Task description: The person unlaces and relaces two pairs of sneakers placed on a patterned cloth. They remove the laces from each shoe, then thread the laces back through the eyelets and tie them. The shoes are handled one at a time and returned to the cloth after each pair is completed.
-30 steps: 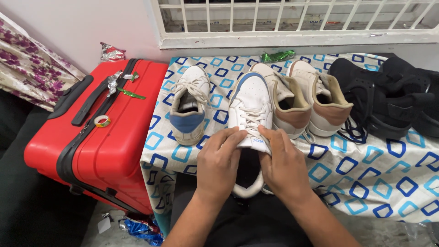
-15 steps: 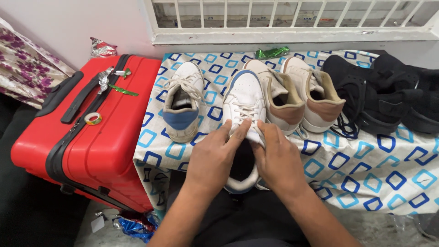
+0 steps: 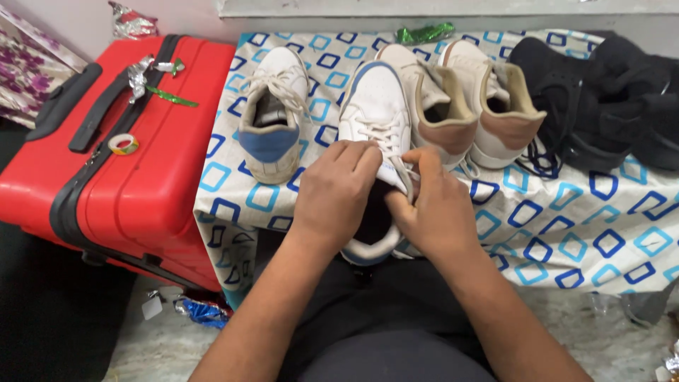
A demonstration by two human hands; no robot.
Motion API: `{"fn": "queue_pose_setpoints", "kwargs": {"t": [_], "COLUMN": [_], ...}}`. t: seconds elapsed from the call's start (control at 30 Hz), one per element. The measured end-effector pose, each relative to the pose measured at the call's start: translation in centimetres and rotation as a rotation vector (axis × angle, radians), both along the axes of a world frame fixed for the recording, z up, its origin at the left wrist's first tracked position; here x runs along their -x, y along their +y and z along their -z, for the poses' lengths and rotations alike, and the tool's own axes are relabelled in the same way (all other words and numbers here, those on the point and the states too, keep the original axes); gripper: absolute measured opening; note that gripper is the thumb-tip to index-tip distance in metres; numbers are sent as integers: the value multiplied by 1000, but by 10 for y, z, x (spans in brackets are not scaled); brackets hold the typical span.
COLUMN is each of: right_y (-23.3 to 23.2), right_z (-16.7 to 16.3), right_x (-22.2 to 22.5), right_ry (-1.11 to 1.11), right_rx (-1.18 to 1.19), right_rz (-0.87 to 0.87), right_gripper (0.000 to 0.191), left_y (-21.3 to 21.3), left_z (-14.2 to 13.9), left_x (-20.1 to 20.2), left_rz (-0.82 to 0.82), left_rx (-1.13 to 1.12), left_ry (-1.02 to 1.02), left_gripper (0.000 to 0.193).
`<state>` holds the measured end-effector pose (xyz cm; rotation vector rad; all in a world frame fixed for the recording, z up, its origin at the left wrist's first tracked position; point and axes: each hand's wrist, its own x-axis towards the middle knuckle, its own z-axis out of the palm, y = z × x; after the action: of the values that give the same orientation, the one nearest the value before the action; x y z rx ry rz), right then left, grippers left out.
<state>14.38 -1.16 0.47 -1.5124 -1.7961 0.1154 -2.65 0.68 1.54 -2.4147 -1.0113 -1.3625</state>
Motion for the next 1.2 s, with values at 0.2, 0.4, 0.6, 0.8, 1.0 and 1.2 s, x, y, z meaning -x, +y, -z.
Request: {"fn": "queue_pose_setpoints", "kwargs": {"t": [0.2, 0.4, 0.6, 0.8, 1.0, 1.2], "right_y": [-4, 0, 1, -5, -5, 1], "right_z": [4, 2, 3, 11, 10, 0], "right_x": [-1, -3, 0, 2, 3, -1], "right_ry": [65, 105, 172, 137, 133, 258], "right_rx": [-73, -89, -89, -176, -187, -4], "right_rz": [-51, -30, -6, -32, -35, -9], "right_gripper": [51, 37, 30, 26, 27, 31], "left_y": [3, -3, -16, -23, -24, -4], "left_z": [8, 5, 0, 10, 13, 24], "left_x": [-4, -3, 9, 7, 6, 15], "left_rz": [-24, -15, -122, -100, -199, -110], "left_rx": [38, 147, 365, 210, 568, 785], "left_ry": [-183, -348, -377, -379, -494, -556], "left_gripper": [24, 33, 35, 26, 33, 44]}}
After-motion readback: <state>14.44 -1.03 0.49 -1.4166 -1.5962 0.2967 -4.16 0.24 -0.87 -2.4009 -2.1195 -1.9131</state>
